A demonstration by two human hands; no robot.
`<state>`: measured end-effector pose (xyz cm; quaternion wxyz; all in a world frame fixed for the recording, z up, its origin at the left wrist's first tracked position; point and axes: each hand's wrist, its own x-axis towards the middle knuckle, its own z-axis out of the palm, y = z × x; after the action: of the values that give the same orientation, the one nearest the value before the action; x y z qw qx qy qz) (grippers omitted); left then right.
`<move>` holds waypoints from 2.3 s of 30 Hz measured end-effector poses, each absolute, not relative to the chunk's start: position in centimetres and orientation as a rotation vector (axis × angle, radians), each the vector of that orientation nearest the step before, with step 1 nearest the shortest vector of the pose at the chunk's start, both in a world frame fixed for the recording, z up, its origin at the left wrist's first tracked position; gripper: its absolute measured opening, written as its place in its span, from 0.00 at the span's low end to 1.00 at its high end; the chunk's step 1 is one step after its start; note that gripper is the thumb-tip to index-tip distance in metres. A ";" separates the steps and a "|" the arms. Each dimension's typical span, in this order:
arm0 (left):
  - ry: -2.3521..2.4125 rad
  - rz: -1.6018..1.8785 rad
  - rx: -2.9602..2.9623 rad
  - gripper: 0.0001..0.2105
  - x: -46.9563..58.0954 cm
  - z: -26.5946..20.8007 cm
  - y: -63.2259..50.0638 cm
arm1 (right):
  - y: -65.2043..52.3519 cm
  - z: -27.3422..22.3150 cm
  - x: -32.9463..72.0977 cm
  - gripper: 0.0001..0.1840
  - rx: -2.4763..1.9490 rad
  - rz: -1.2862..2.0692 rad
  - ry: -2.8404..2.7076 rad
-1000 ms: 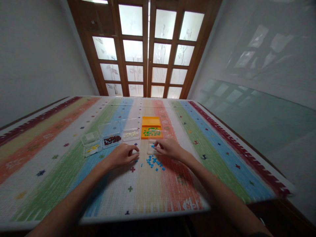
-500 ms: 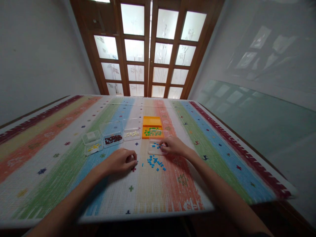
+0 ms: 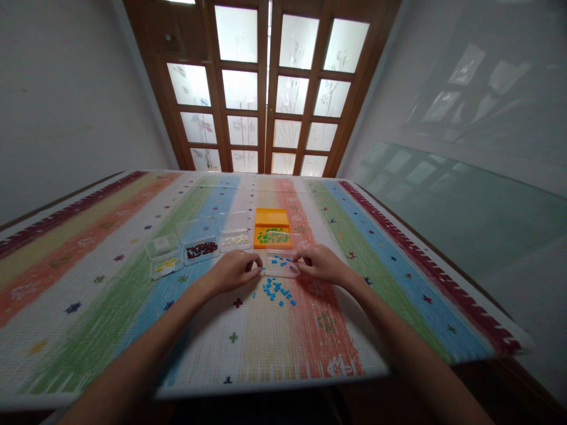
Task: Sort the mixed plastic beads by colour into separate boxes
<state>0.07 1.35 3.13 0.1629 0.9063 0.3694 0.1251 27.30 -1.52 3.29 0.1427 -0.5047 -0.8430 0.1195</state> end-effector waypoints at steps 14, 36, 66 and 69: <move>1.206 0.168 2.591 0.09 5.1 2.8 3.9 | -2.6 2.6 27.5 0.17 -1.549 0.390 -2.534; 0.866 0.288 2.521 0.11 0.5 2.4 -0.6 | -6.6 1.3 26.6 0.16 -1.326 0.587 -2.511; 0.924 0.246 2.642 0.12 -0.8 1.3 -2.6 | -7.5 0.0 25.9 0.13 -1.205 0.421 -2.549; 0.970 0.211 2.647 0.15 -1.0 1.5 -2.8 | -7.6 0.0 25.8 0.12 -1.219 0.392 -2.570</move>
<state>-0.99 -2.78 1.53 0.1565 0.9248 0.3389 0.0736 25.85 -7.63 0.03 0.1350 -0.4207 -0.8869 0.1353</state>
